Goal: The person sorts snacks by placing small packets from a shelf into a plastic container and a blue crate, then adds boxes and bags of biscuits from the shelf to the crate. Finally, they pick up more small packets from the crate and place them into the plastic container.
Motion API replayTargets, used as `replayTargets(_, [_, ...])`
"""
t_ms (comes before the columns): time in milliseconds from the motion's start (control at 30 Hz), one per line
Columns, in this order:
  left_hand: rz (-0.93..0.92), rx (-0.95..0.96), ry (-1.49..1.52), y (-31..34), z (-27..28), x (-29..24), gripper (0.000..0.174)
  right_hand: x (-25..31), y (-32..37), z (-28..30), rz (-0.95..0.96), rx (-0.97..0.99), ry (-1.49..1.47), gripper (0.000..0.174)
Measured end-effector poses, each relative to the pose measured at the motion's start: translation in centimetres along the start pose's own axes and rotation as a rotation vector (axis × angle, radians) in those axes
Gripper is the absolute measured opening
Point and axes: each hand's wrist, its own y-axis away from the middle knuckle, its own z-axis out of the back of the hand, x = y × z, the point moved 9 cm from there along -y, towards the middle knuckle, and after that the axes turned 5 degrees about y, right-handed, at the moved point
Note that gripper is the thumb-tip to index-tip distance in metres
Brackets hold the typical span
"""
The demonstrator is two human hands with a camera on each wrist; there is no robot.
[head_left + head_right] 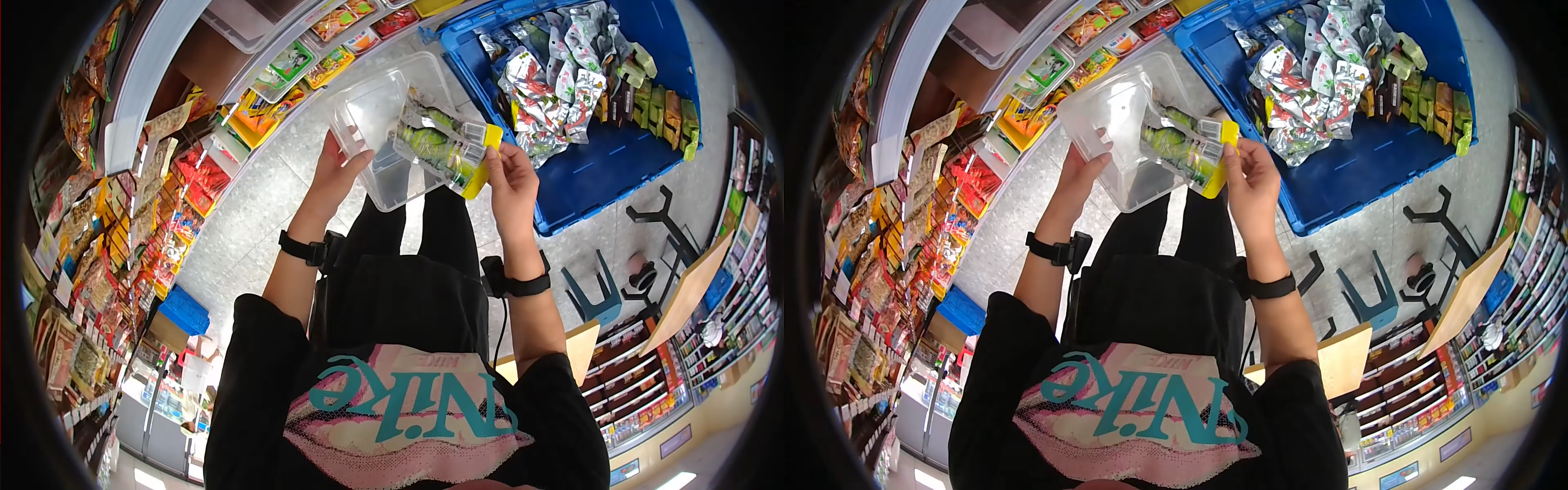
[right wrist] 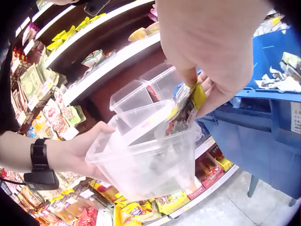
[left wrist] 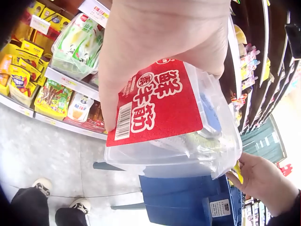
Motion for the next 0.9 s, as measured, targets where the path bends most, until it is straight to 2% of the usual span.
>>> replayTargets(233, [-0.069, -0.05, -0.078, 0.4, -0.8, -1.1, 0.075, -2.3, 0.0, 1.0, -0.076, 0.01, 0.037, 0.021])
replayTargets(300, [-0.106, -0.029, -0.111, 0.5, -1.1, -1.9, 0.103, -3.1, -0.2, 0.9, -0.079, 0.014, 0.016, 0.022])
replayTargets(533, [-0.167, -0.022, -0.147, 0.7, -1.3, -2.9, 0.106, -2.9, -0.2, 0.4, -0.087, 0.042, -0.034, 0.024])
replayTargets(667, [-0.066, -0.011, -0.087, 0.3, -1.3, -1.4, 0.098, -0.6, 0.4, -0.4, -0.01, 0.085, 0.018, 0.022])
replayTargets(733, [-0.003, 0.015, -0.078, 0.4, -1.7, -0.8, 0.094, 2.4, 1.2, -1.3, 0.12, 0.074, 0.317, 0.018])
replayTargets(767, [0.063, 0.037, 0.011, 0.4, -2.0, -0.2, 0.09, 5.0, 2.0, -2.4, 0.266, 0.111, 0.56, 0.013])
replayTargets(800, [0.13, 0.06, 0.1, 0.6, -2.4, 0.5, 0.086, 5.5, 1.8, -2.6, 0.265, 0.111, 0.561, 0.013])
replayTargets(867, [0.153, 0.091, 0.118, 0.9, -2.7, 0.7, 0.084, 8.3, 4.4, -7.1, 0.841, 0.444, 0.763, 0.018])
replayTargets(900, [0.177, 0.12, 0.137, 1.1, -2.9, 0.9, 0.082, 7.7, 4.8, -7.8, 0.803, 0.516, 0.802, 0.027])
